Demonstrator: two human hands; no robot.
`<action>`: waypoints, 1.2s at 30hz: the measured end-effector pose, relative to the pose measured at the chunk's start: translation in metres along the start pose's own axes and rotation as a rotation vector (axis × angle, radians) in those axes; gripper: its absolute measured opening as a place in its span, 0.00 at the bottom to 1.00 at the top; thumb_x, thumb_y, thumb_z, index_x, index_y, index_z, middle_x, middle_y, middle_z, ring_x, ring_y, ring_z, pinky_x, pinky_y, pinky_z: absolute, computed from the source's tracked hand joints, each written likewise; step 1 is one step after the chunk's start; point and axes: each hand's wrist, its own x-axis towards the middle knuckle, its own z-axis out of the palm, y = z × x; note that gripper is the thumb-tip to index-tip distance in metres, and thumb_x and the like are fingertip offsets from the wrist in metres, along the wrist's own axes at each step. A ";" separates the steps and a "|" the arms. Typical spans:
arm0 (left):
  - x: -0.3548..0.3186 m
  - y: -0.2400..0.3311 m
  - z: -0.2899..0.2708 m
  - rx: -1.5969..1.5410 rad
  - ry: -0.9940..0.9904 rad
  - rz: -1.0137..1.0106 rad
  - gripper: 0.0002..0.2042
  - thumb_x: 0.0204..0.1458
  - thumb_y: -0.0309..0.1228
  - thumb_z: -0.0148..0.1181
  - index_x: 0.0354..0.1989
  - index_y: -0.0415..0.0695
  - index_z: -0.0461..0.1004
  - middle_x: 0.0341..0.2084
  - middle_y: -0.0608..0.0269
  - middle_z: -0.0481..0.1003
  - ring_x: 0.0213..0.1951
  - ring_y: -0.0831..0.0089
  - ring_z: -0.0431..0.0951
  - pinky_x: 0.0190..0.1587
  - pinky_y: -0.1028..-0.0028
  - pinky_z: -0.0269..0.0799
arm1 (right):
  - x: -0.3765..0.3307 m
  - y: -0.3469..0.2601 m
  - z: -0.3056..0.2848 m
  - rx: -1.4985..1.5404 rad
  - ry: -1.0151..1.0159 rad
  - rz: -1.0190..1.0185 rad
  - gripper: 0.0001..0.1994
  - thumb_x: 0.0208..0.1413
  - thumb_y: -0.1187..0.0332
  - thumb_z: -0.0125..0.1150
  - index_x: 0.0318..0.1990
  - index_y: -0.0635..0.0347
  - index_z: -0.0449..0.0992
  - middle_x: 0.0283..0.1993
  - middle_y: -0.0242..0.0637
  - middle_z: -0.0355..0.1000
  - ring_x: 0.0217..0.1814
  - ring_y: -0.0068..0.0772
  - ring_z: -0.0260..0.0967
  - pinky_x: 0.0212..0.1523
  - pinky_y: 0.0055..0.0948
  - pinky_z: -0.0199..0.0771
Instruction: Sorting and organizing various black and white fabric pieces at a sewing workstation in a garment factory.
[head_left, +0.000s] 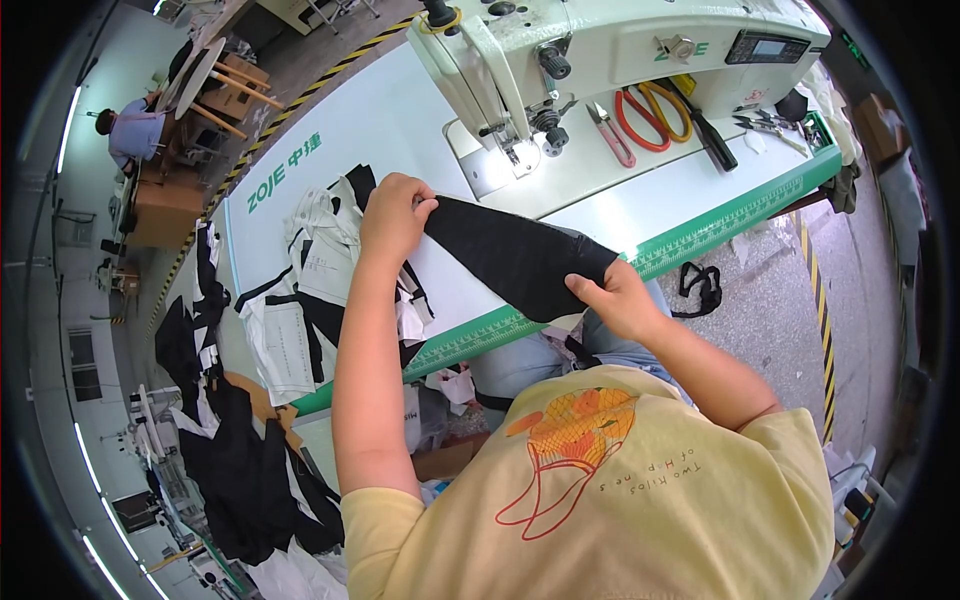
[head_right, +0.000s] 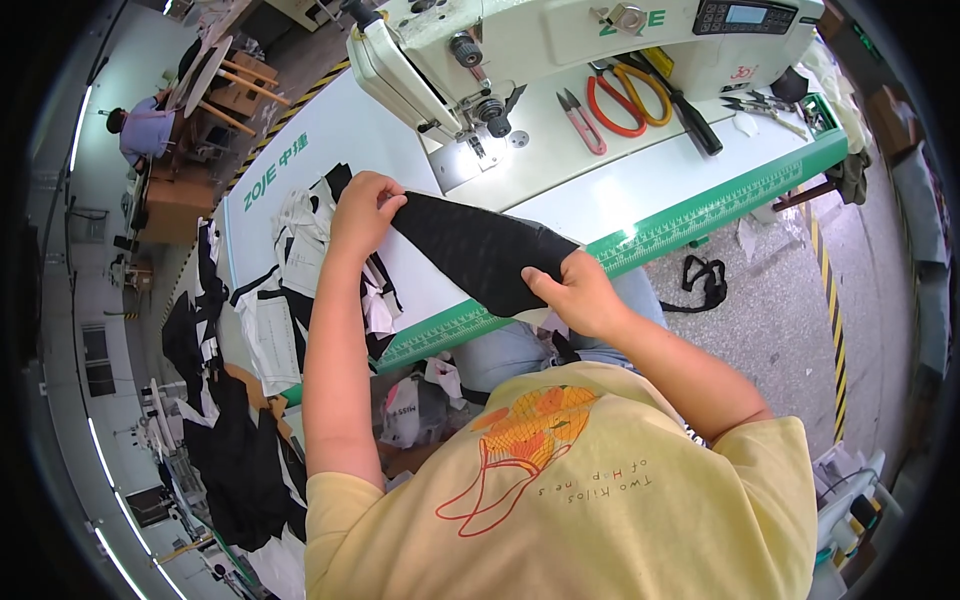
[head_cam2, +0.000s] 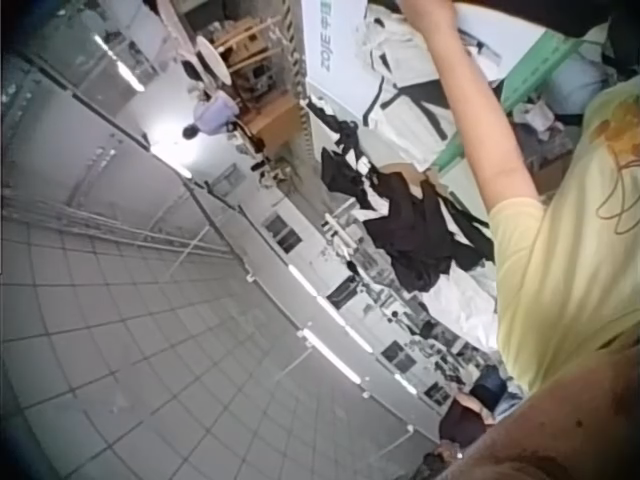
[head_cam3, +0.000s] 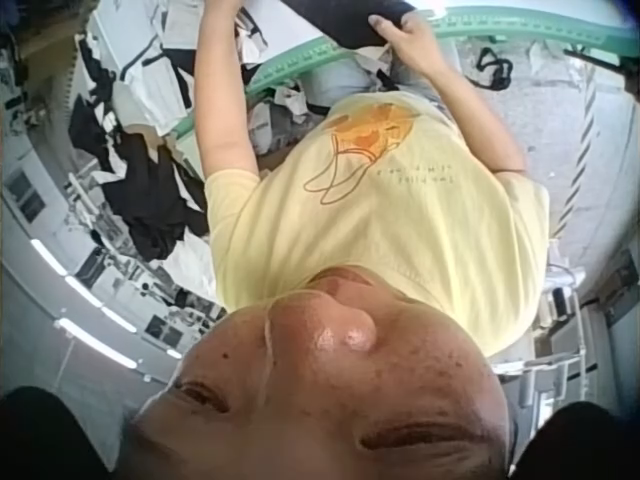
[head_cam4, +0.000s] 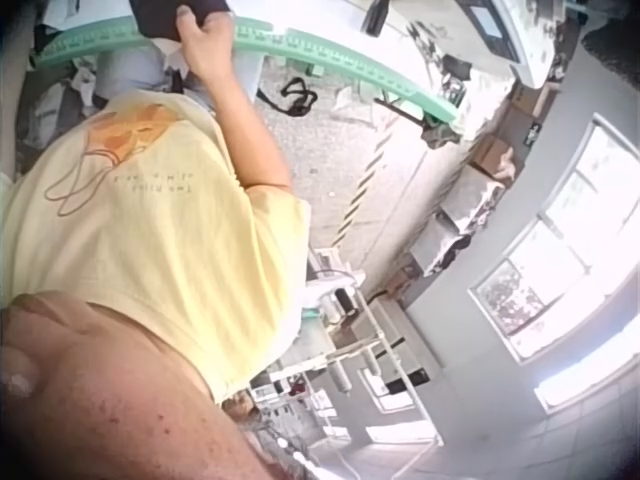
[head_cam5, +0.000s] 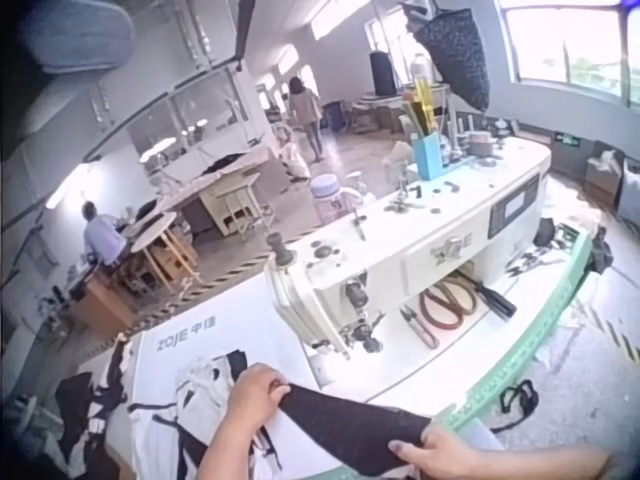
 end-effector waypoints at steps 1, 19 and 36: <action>0.001 -0.002 0.000 0.001 -0.026 0.007 0.05 0.41 0.26 0.64 0.26 0.42 0.75 0.30 0.57 0.73 0.33 0.59 0.74 0.37 0.66 0.69 | 0.000 0.000 0.000 0.008 0.002 -0.004 0.24 0.52 0.58 0.59 0.12 0.69 0.63 0.09 0.32 0.54 0.13 0.21 0.50 0.15 0.30 0.55; 0.015 0.006 -0.008 0.233 0.012 0.145 0.02 0.41 0.28 0.57 0.22 0.44 0.73 0.27 0.56 0.72 0.32 0.56 0.74 0.35 0.60 0.69 | 0.006 -0.025 -0.002 -0.093 0.031 -0.019 0.26 0.51 0.56 0.61 0.13 0.70 0.65 0.09 0.37 0.55 0.13 0.24 0.50 0.15 0.33 0.56; -0.128 0.094 0.025 0.066 -0.131 0.432 0.37 0.34 0.31 0.65 0.58 0.39 0.60 0.55 0.51 0.61 0.55 0.54 0.62 0.57 0.63 0.61 | -0.017 -0.032 -0.010 -0.021 -0.066 0.207 0.21 0.53 0.58 0.60 0.16 0.67 0.69 0.14 0.35 0.66 0.14 0.23 0.63 0.15 0.28 0.64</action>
